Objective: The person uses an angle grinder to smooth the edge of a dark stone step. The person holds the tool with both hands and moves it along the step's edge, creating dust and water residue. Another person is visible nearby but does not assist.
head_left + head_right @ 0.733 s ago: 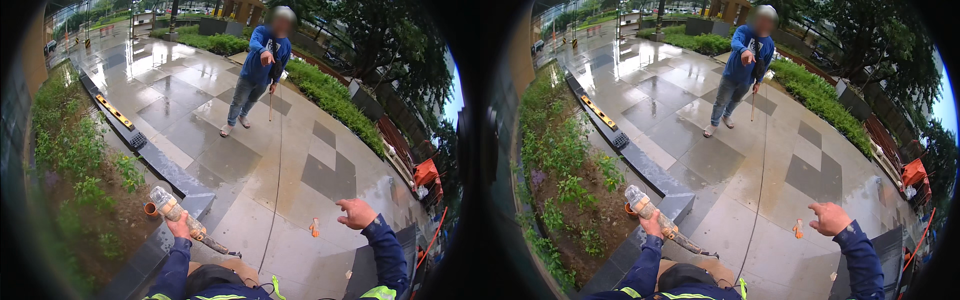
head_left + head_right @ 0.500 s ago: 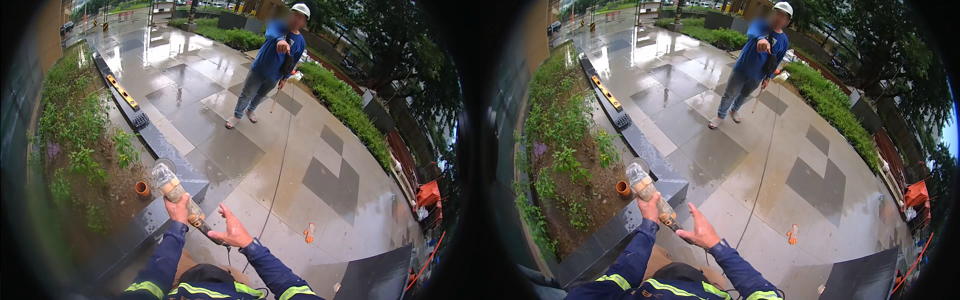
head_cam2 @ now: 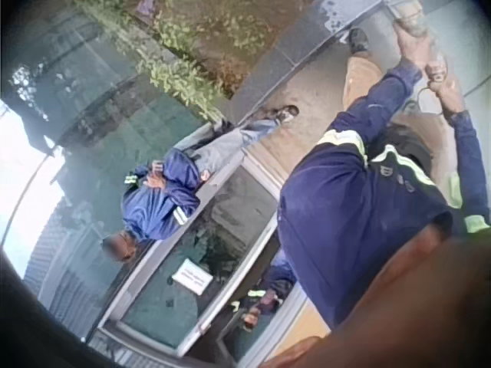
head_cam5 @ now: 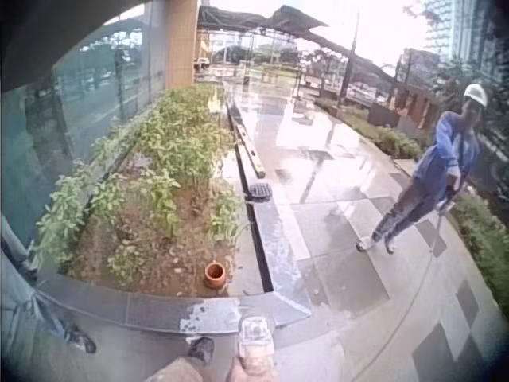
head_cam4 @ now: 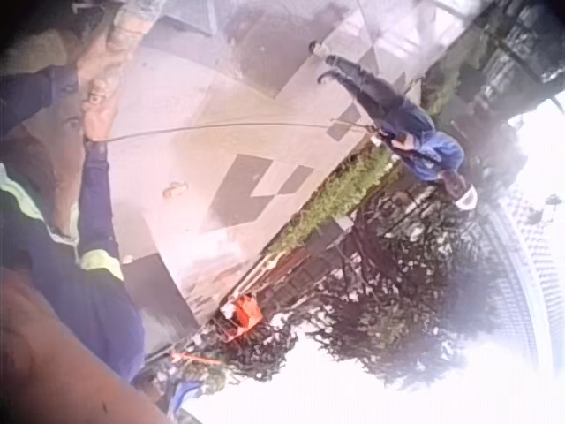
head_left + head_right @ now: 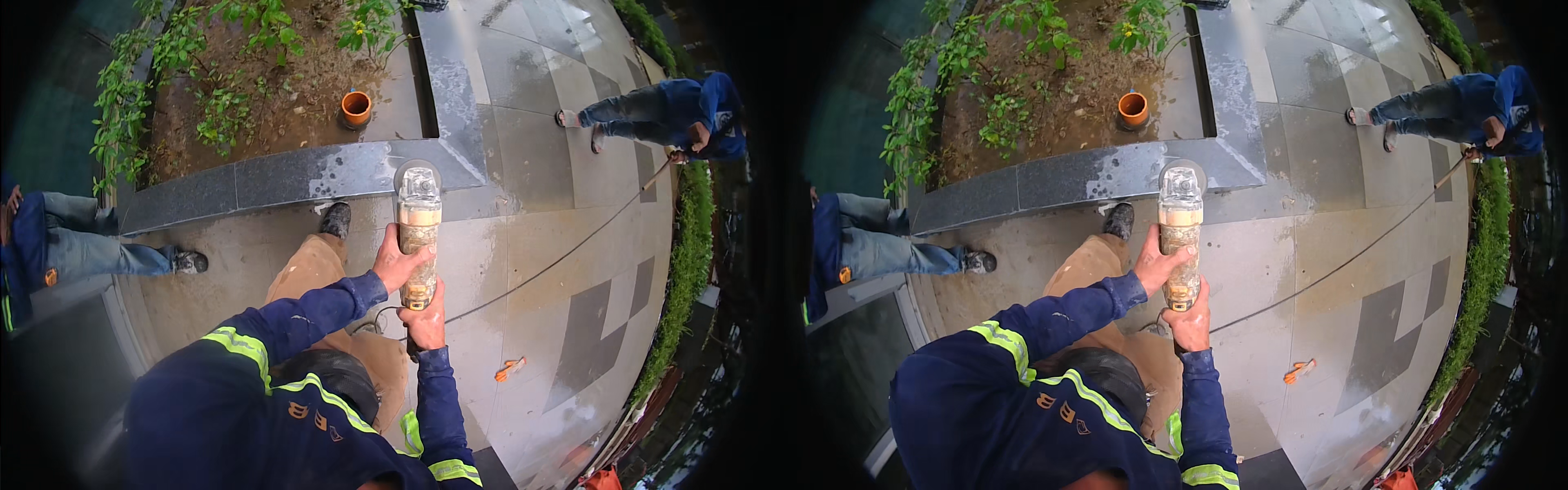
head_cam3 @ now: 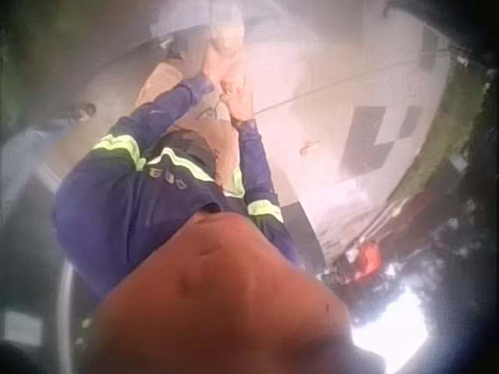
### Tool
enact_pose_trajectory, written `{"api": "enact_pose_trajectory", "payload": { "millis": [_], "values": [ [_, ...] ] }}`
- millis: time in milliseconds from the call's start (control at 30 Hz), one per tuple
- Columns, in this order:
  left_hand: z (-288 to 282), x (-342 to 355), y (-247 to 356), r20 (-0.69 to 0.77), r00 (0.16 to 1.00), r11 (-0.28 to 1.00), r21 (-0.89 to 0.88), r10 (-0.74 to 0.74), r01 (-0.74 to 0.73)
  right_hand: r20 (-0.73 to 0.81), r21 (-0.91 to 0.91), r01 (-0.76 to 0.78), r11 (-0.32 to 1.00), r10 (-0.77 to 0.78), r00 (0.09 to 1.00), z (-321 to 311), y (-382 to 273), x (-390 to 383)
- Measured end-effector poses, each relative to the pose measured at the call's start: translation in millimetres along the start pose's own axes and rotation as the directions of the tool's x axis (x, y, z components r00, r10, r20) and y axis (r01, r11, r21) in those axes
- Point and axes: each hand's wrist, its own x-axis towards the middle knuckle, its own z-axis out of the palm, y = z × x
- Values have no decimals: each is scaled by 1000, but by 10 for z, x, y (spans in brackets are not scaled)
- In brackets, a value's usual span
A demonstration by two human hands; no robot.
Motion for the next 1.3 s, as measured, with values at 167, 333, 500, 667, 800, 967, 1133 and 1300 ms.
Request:
{"api": "enact_pose_trajectory", "payload": {
  "millis": [167, 333, 500, 667, 800, 967, 1133, 1300],
  "values": [
    [-1036, 226, -1391, 383, 772, 702, 703, -507, 112, 120, 196, -36, 980, 12, 993, 406, 471, 682],
    [-690, -6, -2275, 526, -1, 447, 722, -851, -529, 116, 37, 29, 999, -33, 993, 829, 898, 1278],
    [-764, 399, -2313, 442, 239, 357, 875, -865, -326, 126, 173, -150, 973, 129, 984, 884, 826, 1498],
    [-805, 340, -2827, 474, 95, 410, 832, -875, -374, 118, 207, -116, 971, 93, 989, 949, 783, 1773],
    [-646, 436, -2636, 470, -113, 464, 749, -875, -473, 113, 238, -155, 959, 131, 985, 929, 684, 1917],
    [-595, 552, -2511, 437, -246, 499, 706, -865, -503, 107, 243, -134, 961, 111, 988, 854, 733, 1937],
    [-570, 676, -2392, 427, -328, 538, 676, -843, -503, 87, 224, -145, 964, 129, 988, 832, 733, 2013],
    [-576, 576, -2540, 433, -344, 553, 624, -833, -552, 84, 252, -168, 953, 152, 985, 822, 699, 1981]
  ]
}}
